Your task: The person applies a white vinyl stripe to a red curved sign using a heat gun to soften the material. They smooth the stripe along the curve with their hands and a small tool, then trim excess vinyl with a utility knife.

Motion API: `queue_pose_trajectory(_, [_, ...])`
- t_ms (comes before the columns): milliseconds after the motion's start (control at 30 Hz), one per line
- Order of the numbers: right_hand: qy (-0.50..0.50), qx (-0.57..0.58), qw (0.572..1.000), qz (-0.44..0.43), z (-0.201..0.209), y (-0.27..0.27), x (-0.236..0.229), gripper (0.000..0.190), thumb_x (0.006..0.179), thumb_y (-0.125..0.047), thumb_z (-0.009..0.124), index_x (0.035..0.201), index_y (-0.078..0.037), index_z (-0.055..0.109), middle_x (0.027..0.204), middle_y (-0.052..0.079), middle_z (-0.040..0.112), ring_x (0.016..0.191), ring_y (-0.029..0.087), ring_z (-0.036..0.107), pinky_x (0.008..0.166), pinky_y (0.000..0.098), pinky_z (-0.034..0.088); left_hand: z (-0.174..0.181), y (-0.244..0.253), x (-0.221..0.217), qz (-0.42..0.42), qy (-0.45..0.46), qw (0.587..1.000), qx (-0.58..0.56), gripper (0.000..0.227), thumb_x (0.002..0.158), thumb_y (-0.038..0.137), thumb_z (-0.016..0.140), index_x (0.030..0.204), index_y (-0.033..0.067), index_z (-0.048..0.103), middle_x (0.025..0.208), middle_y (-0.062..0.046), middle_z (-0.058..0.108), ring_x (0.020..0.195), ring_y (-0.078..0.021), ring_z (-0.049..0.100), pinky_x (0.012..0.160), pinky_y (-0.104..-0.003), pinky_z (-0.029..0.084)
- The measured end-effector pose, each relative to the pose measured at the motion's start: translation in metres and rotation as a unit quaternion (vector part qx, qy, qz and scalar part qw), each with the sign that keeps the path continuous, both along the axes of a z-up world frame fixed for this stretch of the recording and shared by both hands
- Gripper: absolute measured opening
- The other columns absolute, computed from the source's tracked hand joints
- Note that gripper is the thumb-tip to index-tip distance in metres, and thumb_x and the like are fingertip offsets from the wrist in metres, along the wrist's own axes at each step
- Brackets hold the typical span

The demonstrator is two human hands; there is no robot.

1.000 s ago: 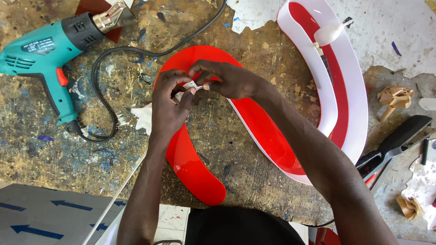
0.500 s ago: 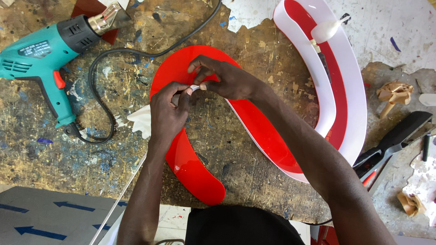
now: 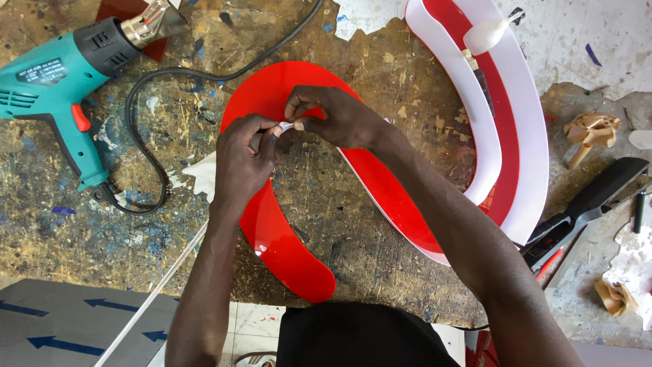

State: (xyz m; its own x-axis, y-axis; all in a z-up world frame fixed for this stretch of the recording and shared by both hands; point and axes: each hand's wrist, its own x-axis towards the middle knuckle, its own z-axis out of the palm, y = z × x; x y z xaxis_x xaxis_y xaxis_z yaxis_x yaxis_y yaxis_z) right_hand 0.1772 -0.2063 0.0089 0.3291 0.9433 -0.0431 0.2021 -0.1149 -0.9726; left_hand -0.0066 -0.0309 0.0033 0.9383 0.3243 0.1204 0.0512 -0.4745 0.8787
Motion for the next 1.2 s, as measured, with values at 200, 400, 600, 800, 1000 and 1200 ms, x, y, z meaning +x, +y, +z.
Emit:
queue_pose_trajectory(200, [0.006,-0.003,1.0,-0.001,0.003,0.001,0.0,0.015,0.112,-0.005,0.072,0.126,-0.01,0.072,0.115,0.022,0.084,0.127,0.052,0.075,0.112,0.0691,0.05,0.007,0.0,-0.002,-0.008,0.031,0.998,-0.05,0.013,0.117,0.004,0.067,0.112,0.0019,0.079,0.088,-0.022,0.074,0.076,-0.0308,0.079,0.071,-0.042,0.061])
queue_pose_trajectory(400, [0.019,-0.004,1.0,0.007,0.006,0.001,0.0,0.013,0.114,-0.007,0.071,0.127,-0.009,0.072,0.115,0.024,0.083,0.129,0.054,0.073,0.112,0.0737,0.047,0.007,0.0,-0.001,-0.007,0.027,0.999,-0.04,0.012,0.117,0.005,0.069,0.112,0.0021,0.079,0.086,-0.024,0.07,0.079,-0.0431,0.08,0.067,-0.047,0.06])
queue_pose_trajectory(600, [0.012,-0.026,1.0,0.01,0.009,0.001,0.001,0.013,0.113,-0.008,0.072,0.126,-0.01,0.073,0.114,0.021,0.084,0.127,0.052,0.074,0.113,0.0734,0.047,0.003,0.001,-0.002,-0.007,0.016,1.0,-0.018,0.011,0.117,0.006,0.069,0.115,0.002,0.079,0.088,-0.024,0.069,0.083,-0.0502,0.076,0.07,-0.05,0.058])
queue_pose_trajectory(800, [-0.017,0.0,1.0,0.001,0.002,-0.004,-0.001,0.01,0.117,-0.013,0.069,0.125,-0.011,0.074,0.115,0.019,0.083,0.121,0.048,0.077,0.109,0.0682,0.052,-0.003,0.002,-0.001,-0.005,0.002,1.0,-0.016,0.007,0.113,0.005,0.075,0.113,0.0031,0.081,0.091,-0.023,0.073,0.09,-0.0501,0.077,0.08,-0.051,0.062])
queue_pose_trajectory(1000, [-0.072,0.016,0.995,-0.064,0.027,-0.04,0.004,0.019,0.121,-0.023,0.061,0.128,-0.009,0.073,0.119,0.026,0.08,0.119,0.055,0.075,0.107,0.0685,0.056,-0.013,0.009,-0.001,-0.027,0.0,0.998,0.05,0.007,0.108,0.006,0.075,0.109,0.0024,0.081,0.096,-0.025,0.076,0.098,-0.0509,0.077,0.088,-0.054,0.061])
queue_pose_trajectory(1200, [-0.177,0.084,0.865,-0.461,0.027,-0.124,0.029,0.033,0.113,0.0,0.057,0.127,-0.017,0.081,0.114,0.01,0.081,0.108,0.025,0.079,0.093,0.0389,0.066,0.001,-0.003,-0.001,0.012,0.042,0.999,0.025,0.01,0.107,0.003,0.076,0.113,0.0017,0.084,0.099,-0.026,0.08,0.1,-0.0457,0.081,0.087,-0.047,0.062])
